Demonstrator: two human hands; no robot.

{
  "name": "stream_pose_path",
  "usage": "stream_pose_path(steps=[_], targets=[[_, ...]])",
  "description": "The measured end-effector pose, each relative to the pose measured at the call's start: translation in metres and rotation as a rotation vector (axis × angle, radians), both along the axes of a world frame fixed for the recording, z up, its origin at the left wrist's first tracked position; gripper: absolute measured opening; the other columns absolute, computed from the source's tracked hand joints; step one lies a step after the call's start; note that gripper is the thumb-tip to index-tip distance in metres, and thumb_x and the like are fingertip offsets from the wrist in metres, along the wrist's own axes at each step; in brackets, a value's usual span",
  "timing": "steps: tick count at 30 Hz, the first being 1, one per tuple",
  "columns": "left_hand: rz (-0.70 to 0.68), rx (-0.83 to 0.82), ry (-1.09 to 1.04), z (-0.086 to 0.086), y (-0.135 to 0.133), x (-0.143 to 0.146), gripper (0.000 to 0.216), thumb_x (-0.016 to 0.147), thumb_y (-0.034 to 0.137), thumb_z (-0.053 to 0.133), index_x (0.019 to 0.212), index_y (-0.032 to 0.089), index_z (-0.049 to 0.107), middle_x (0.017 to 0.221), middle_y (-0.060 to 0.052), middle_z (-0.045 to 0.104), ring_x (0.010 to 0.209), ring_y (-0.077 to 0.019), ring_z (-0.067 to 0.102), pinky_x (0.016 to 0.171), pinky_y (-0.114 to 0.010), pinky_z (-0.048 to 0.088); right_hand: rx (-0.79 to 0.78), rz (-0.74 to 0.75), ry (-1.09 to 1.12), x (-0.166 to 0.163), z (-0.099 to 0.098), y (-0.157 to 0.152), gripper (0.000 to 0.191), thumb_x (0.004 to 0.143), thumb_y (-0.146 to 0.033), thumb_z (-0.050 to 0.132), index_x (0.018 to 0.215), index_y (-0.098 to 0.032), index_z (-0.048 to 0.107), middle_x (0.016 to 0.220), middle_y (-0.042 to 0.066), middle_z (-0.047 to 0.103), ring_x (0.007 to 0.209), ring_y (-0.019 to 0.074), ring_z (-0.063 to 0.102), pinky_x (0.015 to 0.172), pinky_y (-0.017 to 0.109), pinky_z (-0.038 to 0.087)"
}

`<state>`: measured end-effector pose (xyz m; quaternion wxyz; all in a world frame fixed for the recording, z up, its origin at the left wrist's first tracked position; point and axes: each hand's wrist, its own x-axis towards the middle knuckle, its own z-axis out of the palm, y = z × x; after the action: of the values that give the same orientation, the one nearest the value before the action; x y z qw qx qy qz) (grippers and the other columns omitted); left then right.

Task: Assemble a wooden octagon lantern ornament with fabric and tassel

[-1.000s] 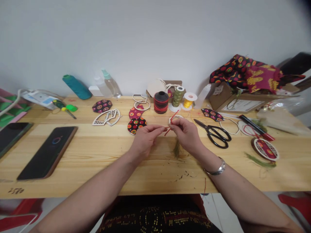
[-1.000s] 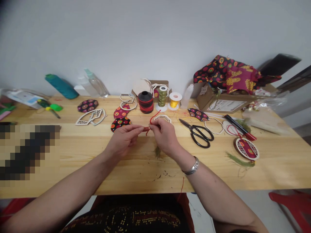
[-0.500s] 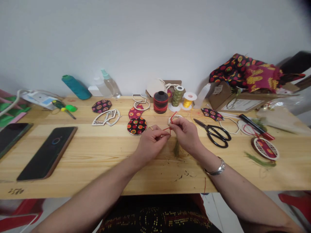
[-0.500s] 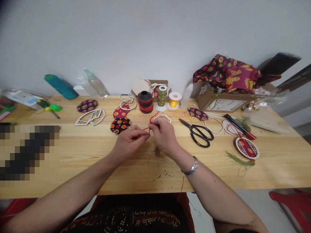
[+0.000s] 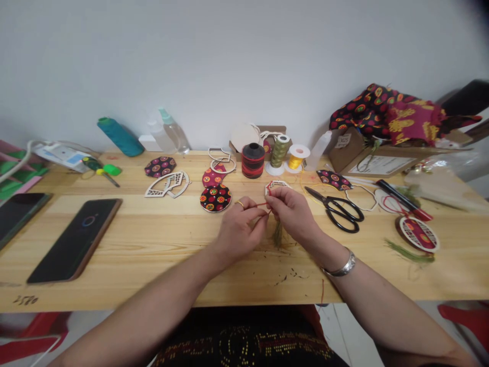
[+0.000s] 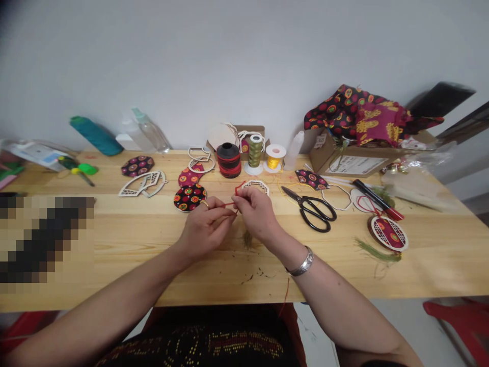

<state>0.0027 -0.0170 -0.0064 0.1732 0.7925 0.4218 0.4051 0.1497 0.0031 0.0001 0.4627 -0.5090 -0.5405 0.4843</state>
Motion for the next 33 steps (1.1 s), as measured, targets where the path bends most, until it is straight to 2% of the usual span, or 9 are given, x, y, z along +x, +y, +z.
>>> stream_pose_path(steps=[3, 6, 11, 14, 17, 21, 26, 30, 33], targets=[[0.121, -0.078, -0.095, 0.005, 0.002, -0.002, 0.005, 0.077, 0.018, 0.06, 0.073, 0.016, 0.062, 0.113, -0.011, 0.054, 0.096, -0.0199, 0.056, 0.091, -0.038, 0.044, 0.036, -0.009, -0.06, 0.001, 0.0, 0.001, 0.013, 0.077, -0.03, 0.058, 0.07, -0.019, 0.055, 0.057, -0.003, 0.054, 0.053, 0.0118, 0.048, 0.052, 0.026, 0.039], [0.188, -0.09, -0.257, 0.006, 0.005, -0.003, 0.006, 0.076, 0.019, 0.06, 0.081, 0.017, 0.058, 0.118, -0.012, 0.052, 0.117, -0.0244, 0.048, 0.1, -0.04, 0.039, 0.072, 0.0, -0.105, 0.001, 0.0, 0.001, 0.011, 0.077, -0.027, 0.057, 0.069, -0.02, 0.055, 0.059, -0.002, 0.056, 0.053, 0.012, 0.049, 0.052, 0.027, 0.04], [-0.062, -0.528, -0.495, 0.003, 0.005, 0.002, 0.034, 0.078, 0.021, 0.058, 0.111, 0.016, 0.054, 0.102, -0.011, 0.064, 0.094, -0.0199, 0.063, 0.083, -0.033, 0.05, 0.139, 0.009, -0.198, 0.0, 0.001, -0.001, 0.007, 0.078, -0.022, 0.055, 0.071, -0.02, 0.055, 0.064, -0.001, 0.059, 0.059, 0.0131, 0.053, 0.058, 0.027, 0.042], [-0.071, -0.674, -0.443, 0.004, 0.004, 0.003, 0.034, 0.079, 0.022, 0.056, 0.112, 0.014, 0.058, 0.078, -0.004, 0.066, 0.067, -0.0147, 0.063, 0.066, -0.027, 0.05, 0.172, 0.01, -0.249, -0.001, 0.001, -0.003, 0.006, 0.078, -0.02, 0.055, 0.072, -0.019, 0.056, 0.067, -0.001, 0.061, 0.063, 0.0134, 0.055, 0.06, 0.027, 0.043], [-0.049, -0.66, -0.393, 0.005, 0.004, 0.002, 0.029, 0.081, 0.024, 0.055, 0.108, 0.016, 0.062, 0.079, -0.003, 0.067, 0.062, -0.0119, 0.059, 0.06, -0.024, 0.046, 0.212, 0.012, -0.299, 0.0, 0.001, -0.003, 0.006, 0.078, -0.018, 0.056, 0.072, -0.019, 0.056, 0.067, -0.001, 0.062, 0.064, 0.0132, 0.055, 0.061, 0.027, 0.042], [-0.046, -0.604, -0.411, 0.003, 0.006, 0.002, 0.026, 0.08, 0.025, 0.057, 0.102, 0.015, 0.066, 0.089, -0.005, 0.07, 0.079, -0.015, 0.063, 0.074, -0.026, 0.049, 0.215, 0.02, -0.317, 0.0, 0.0, -0.003, 0.007, 0.077, -0.017, 0.057, 0.07, -0.018, 0.057, 0.065, -0.001, 0.062, 0.062, 0.013, 0.054, 0.061, 0.026, 0.042], [0.012, -0.621, -0.433, 0.002, 0.008, 0.002, 0.02, 0.077, 0.028, 0.063, 0.093, 0.017, 0.07, 0.09, -0.004, 0.072, 0.082, -0.0163, 0.065, 0.078, -0.028, 0.049, 0.209, 0.032, -0.258, 0.001, -0.003, -0.001, 0.006, 0.076, -0.019, 0.06, 0.071, -0.019, 0.061, 0.065, -0.001, 0.063, 0.062, 0.0134, 0.056, 0.062, 0.027, 0.043], [0.061, -0.68, -0.447, 0.007, 0.008, 0.001, 0.016, 0.074, 0.027, 0.065, 0.085, 0.018, 0.071, 0.083, -0.002, 0.073, 0.076, -0.0153, 0.064, 0.073, -0.026, 0.048, 0.197, 0.027, -0.234, 0.002, -0.003, -0.001, 0.006, 0.075, -0.02, 0.062, 0.07, -0.018, 0.064, 0.065, -0.001, 0.064, 0.062, 0.013, 0.055, 0.062, 0.026, 0.042], [0.101, -0.716, -0.438, 0.013, 0.009, 0.001, 0.01, 0.071, 0.025, 0.066, 0.075, 0.018, 0.071, 0.07, 0.0, 0.07, 0.063, -0.0127, 0.059, 0.062, -0.024, 0.045, 0.188, 0.021, -0.231, 0.002, -0.002, -0.001, 0.007, 0.074, -0.021, 0.063, 0.068, -0.018, 0.064, 0.064, -0.002, 0.063, 0.062, 0.0127, 0.054, 0.062, 0.026, 0.041]])
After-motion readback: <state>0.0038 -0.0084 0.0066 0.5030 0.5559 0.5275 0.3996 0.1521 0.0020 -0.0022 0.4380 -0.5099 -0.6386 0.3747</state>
